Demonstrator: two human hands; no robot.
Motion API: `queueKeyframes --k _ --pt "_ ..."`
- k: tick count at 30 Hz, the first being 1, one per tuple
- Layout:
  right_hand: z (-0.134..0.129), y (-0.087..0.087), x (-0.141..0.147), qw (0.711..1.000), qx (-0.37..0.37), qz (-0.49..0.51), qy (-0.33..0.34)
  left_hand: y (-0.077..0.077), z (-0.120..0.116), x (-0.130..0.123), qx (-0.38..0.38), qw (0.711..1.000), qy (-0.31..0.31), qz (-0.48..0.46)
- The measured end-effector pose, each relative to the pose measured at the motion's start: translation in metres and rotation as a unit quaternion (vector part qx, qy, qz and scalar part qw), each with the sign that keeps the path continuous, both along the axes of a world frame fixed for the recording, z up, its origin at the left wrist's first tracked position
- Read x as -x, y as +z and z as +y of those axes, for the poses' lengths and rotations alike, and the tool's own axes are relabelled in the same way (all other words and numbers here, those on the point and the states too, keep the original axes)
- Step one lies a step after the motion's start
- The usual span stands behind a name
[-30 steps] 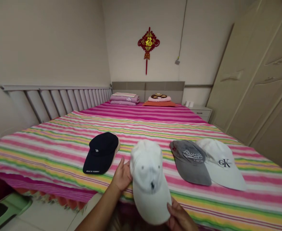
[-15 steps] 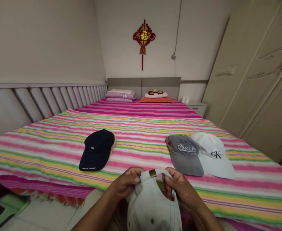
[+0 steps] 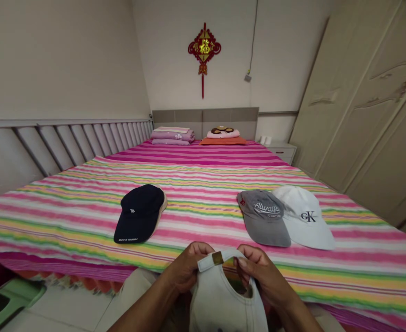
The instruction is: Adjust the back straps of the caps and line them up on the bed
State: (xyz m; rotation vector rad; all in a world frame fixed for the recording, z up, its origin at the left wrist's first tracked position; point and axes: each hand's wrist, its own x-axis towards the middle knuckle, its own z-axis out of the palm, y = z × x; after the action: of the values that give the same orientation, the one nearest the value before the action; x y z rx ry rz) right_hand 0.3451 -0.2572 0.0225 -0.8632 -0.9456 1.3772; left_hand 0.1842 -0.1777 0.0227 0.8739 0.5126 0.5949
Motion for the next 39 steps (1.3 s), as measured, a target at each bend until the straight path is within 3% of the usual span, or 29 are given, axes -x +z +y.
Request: queueKeyframes --k 5,9,17,24,27,28,30,33,36,39 --pt "-0.002 0.001 -0.001 0.998 -0.005 -0.056 -0.001 0.002 -0.005 -0.003 0.020 0.999 0.021 0.046" --pt "-0.003 -0.001 -0.002 0.997 0.007 -0.078 -0.004 0.003 -0.005 -0.002 -0.006 0.999 0.027 0.045" --pt "0.006 -0.008 0.009 0.991 0.023 0.086 -0.101 -0.012 0.000 0.000 -0.036 0.998 0.017 -0.055" --pt "0.020 -0.004 0.015 0.960 0.056 0.252 -0.107 -0.019 -0.004 0.006 -0.056 0.983 0.019 -0.174" --pt "0.023 -0.002 0.011 0.960 0.066 0.233 -0.139 -0.017 -0.003 0.009 -0.040 0.985 0.013 -0.165" --pt "0.022 -0.002 0.011 0.972 0.068 0.190 -0.121 -0.016 -0.003 0.010 -0.032 0.989 0.016 -0.147" --pt "0.018 -0.001 0.012 0.993 0.077 0.091 -0.024 -0.014 0.000 0.010 -0.014 0.994 0.031 -0.108" --pt "0.012 0.001 0.016 0.988 0.083 0.030 0.127 -0.014 0.005 0.011 0.013 0.994 0.056 -0.090" --pt "0.011 0.004 0.018 0.986 0.072 0.063 0.139 -0.022 0.009 0.018 0.022 0.995 0.042 -0.091" --pt "0.015 0.009 0.019 0.985 0.059 0.122 0.103 -0.041 0.006 0.032 -0.017 0.996 -0.044 -0.070"
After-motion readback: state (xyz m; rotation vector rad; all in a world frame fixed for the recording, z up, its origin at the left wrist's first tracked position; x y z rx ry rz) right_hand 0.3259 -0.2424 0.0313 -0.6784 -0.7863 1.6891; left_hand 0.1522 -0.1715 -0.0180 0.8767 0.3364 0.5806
